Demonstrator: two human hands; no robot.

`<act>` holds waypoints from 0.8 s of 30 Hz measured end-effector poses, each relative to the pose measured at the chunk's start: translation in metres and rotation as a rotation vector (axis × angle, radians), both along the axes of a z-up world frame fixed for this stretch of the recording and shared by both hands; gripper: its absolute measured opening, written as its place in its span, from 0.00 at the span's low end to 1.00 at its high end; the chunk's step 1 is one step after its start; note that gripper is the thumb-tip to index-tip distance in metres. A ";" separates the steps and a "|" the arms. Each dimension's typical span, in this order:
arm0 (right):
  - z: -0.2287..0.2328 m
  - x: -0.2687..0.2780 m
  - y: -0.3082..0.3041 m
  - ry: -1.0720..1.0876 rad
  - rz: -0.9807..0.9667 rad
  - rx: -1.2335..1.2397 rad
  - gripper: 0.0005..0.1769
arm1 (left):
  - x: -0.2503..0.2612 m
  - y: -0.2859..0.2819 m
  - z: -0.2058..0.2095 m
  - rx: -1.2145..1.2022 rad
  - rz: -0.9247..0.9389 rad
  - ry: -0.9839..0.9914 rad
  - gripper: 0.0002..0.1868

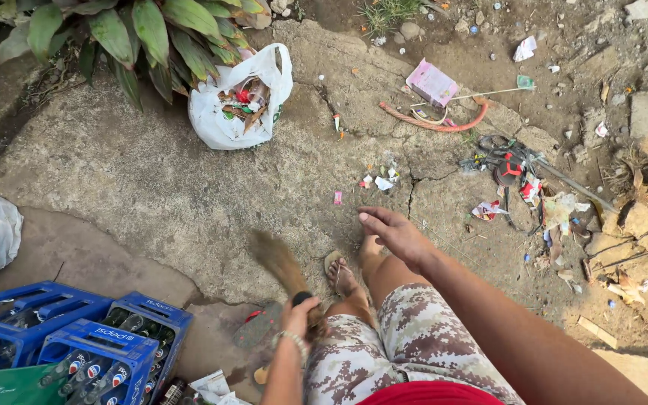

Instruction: The person picks up trash wrappers by hand and uses a stick broom to sweep a dirt and concrete outdoor area near some soda crates and plants.

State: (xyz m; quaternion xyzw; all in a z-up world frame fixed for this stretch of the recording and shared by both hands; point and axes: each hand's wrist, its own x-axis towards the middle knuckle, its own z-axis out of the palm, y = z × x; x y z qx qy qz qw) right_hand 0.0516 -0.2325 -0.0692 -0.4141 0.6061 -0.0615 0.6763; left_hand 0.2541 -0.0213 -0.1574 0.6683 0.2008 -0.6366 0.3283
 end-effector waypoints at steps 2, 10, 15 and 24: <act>-0.001 -0.008 0.006 -0.007 -0.008 -0.006 0.32 | -0.049 -0.036 -0.017 -0.090 -0.154 0.020 0.26; -0.013 -0.058 -0.008 -0.047 -0.131 0.009 0.31 | 0.010 -0.001 0.050 -0.156 -0.150 0.307 0.39; -0.010 -0.120 -0.017 -0.045 -0.171 0.074 0.31 | -0.006 0.048 0.062 0.069 -0.095 -0.055 0.29; -0.006 -0.252 -0.051 0.023 -0.105 0.082 0.31 | -0.247 -0.097 -0.006 -0.153 -0.191 0.332 0.30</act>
